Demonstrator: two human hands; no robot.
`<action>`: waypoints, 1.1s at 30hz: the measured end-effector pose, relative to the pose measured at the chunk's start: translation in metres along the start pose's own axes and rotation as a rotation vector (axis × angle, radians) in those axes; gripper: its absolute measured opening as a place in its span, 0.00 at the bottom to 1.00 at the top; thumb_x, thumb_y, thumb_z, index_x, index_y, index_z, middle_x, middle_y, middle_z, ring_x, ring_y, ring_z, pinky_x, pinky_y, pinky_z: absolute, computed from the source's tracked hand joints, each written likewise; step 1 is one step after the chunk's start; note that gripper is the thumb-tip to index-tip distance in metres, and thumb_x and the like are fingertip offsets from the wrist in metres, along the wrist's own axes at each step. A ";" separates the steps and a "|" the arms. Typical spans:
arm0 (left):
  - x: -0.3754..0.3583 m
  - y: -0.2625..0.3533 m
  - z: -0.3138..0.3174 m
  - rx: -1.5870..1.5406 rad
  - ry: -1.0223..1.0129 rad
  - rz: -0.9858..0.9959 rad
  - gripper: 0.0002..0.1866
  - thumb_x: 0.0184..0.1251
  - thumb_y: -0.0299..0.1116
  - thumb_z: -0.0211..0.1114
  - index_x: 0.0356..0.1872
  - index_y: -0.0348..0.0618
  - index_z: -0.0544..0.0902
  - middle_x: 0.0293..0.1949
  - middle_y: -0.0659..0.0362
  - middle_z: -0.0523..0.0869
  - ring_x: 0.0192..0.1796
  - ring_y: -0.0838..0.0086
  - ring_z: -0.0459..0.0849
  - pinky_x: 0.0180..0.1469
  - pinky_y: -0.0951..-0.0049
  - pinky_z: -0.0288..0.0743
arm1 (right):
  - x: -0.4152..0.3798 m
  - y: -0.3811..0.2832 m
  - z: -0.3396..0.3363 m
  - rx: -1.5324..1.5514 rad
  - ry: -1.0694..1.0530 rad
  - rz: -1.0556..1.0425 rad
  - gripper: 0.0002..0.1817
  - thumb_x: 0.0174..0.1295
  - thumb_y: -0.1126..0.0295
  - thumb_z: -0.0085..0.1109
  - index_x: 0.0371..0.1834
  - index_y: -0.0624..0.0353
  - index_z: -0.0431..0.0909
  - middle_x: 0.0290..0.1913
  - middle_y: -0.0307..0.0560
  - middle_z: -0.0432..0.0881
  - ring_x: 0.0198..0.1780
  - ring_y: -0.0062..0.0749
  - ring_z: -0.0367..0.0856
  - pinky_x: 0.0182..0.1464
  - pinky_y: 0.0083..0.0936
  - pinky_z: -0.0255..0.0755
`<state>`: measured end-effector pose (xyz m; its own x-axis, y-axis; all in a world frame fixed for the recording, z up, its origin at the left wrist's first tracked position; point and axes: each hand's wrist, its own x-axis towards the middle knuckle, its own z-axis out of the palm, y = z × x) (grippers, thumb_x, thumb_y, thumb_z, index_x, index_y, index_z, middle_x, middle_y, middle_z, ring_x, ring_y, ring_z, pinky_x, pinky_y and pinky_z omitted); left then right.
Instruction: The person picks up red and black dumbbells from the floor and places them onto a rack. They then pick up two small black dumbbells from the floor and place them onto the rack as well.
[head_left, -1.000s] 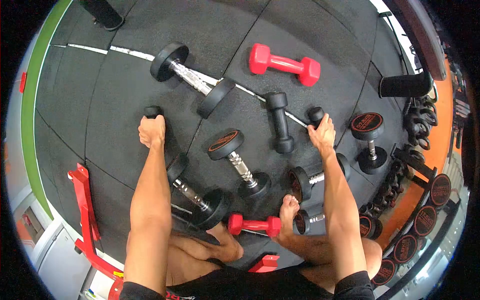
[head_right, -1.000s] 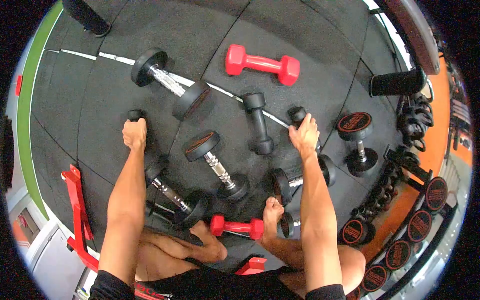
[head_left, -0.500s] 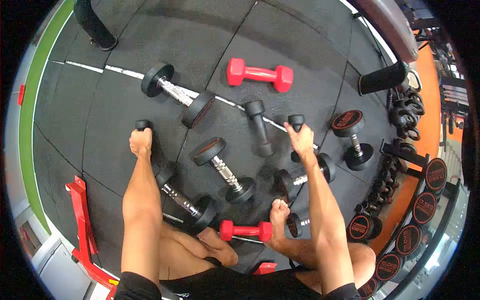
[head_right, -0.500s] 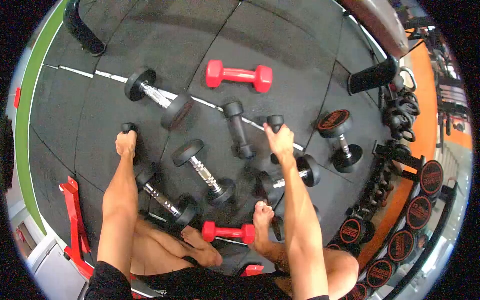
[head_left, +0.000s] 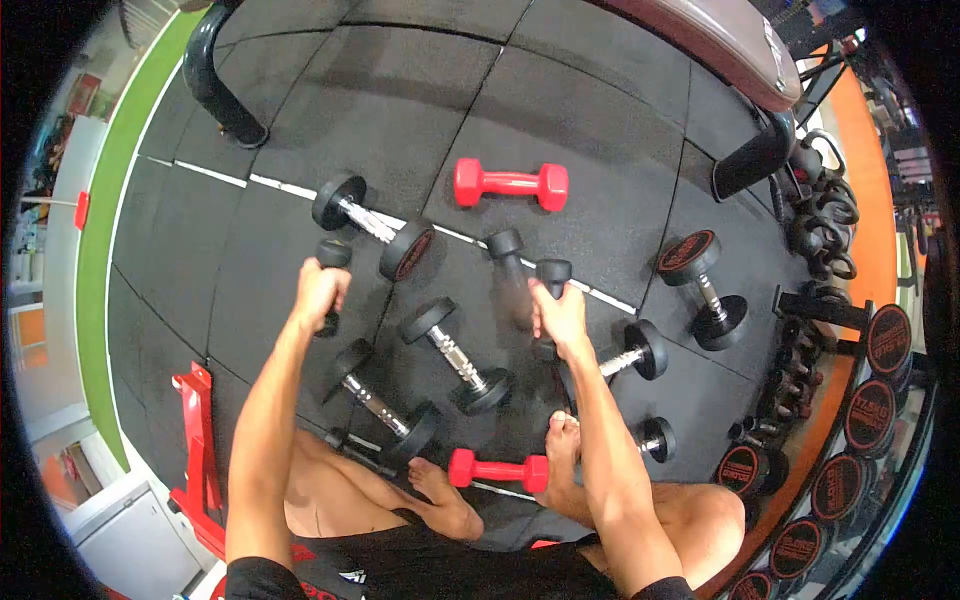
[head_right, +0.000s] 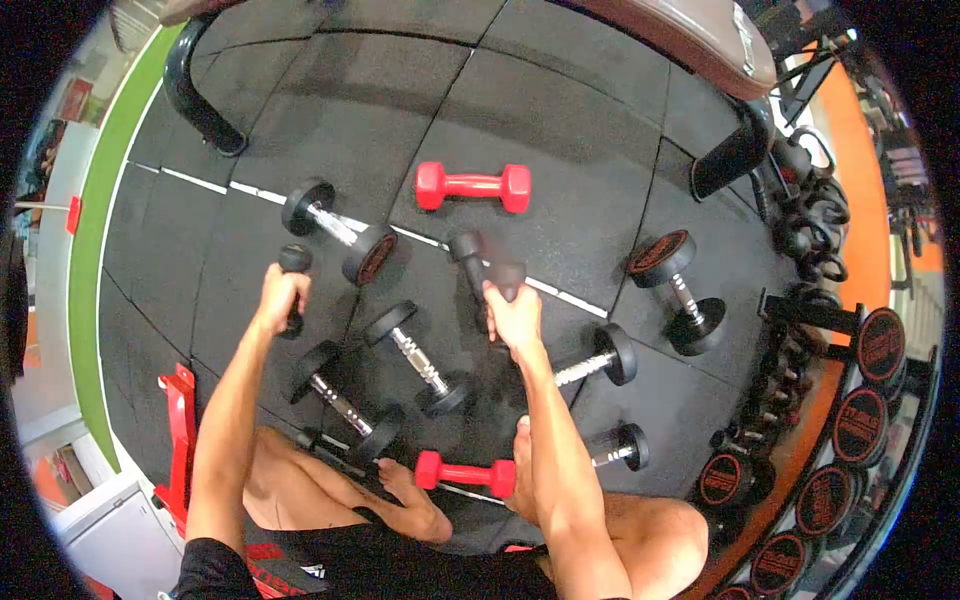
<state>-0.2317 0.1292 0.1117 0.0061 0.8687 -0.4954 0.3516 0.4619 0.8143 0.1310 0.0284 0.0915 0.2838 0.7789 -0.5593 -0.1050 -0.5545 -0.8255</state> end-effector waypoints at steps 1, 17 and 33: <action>-0.011 0.005 0.009 -0.084 -0.017 -0.042 0.03 0.41 0.20 0.54 0.16 0.39 0.71 0.12 0.59 0.71 0.11 0.74 0.68 0.15 0.72 0.60 | -0.007 -0.010 0.007 -0.030 0.003 0.000 0.18 0.65 0.63 0.63 0.22 0.63 0.73 0.14 0.40 0.74 0.13 0.22 0.71 0.13 0.26 0.64; -0.110 0.071 0.109 -0.903 -0.581 -0.246 0.04 0.42 0.24 0.55 0.20 0.42 0.69 0.19 0.60 0.71 0.20 0.72 0.73 0.24 0.70 0.70 | -0.080 -0.078 0.046 0.312 -0.455 0.204 0.10 0.64 0.69 0.61 0.27 0.61 0.73 0.17 0.40 0.73 0.14 0.25 0.71 0.16 0.25 0.64; -0.228 0.112 0.101 -1.311 -0.492 -0.524 0.14 0.67 0.42 0.57 0.24 0.47 0.70 0.14 0.60 0.70 0.14 0.69 0.70 0.20 0.66 0.70 | -0.187 -0.186 0.038 0.231 -0.557 0.510 0.18 0.67 0.66 0.59 0.19 0.60 0.70 0.14 0.39 0.70 0.13 0.25 0.68 0.16 0.25 0.63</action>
<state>-0.0997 -0.0351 0.2850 0.5487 0.5349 -0.6425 -0.6530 0.7541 0.0702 0.0615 -0.0026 0.3468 -0.3658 0.5110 -0.7778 -0.3065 -0.8553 -0.4177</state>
